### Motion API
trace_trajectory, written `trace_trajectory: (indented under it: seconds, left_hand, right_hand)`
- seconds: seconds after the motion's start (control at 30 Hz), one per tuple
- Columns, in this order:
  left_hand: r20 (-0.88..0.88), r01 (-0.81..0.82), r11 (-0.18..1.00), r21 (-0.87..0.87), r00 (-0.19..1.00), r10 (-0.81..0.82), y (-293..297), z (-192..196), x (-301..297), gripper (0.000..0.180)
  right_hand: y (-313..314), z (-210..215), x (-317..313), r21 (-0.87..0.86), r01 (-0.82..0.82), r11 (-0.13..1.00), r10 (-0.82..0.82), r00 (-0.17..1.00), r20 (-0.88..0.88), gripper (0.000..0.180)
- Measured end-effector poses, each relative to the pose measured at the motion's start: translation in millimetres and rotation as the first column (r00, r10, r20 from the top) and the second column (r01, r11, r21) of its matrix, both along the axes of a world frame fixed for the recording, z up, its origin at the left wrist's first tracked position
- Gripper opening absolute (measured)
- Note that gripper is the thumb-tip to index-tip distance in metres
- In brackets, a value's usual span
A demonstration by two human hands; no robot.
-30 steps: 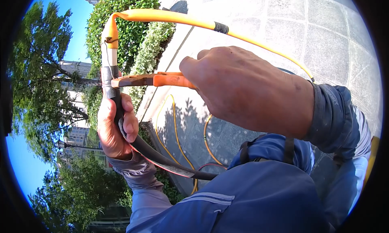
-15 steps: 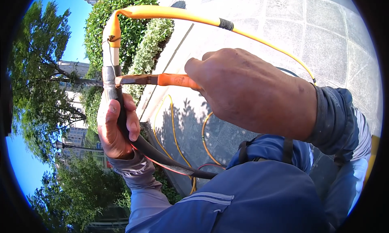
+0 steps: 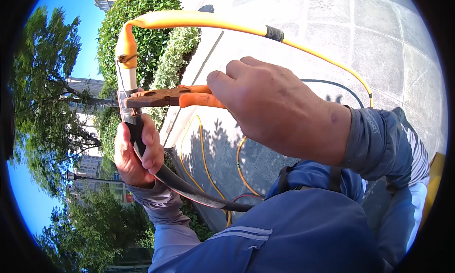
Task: Using pliers to tighten a wire wrap around a hose connection to secure it.
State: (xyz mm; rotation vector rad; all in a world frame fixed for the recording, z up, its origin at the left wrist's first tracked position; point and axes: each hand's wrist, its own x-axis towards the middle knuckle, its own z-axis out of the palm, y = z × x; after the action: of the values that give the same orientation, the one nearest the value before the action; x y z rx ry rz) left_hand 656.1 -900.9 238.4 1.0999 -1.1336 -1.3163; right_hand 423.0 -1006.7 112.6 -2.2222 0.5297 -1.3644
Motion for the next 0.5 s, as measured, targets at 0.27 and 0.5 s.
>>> trace_trajectory:
  seconds: [0.27, 0.5]
  left_hand:
    - [0.260, -0.200, 0.978, -0.057, 0.943, 0.208, -3, 4, -22, 0.065]
    - [0.203, -0.145, 0.989, 0.023, 0.969, 0.137, -1, 5, -10, 0.058]
  right_hand:
    - [-1, -4, 5, -0.311, 0.254, 0.916, -0.250, 0.967, 0.054, 0.034]
    - [8, -1, 2, 0.052, -0.195, 0.979, 0.201, 0.969, -0.145, 0.046]
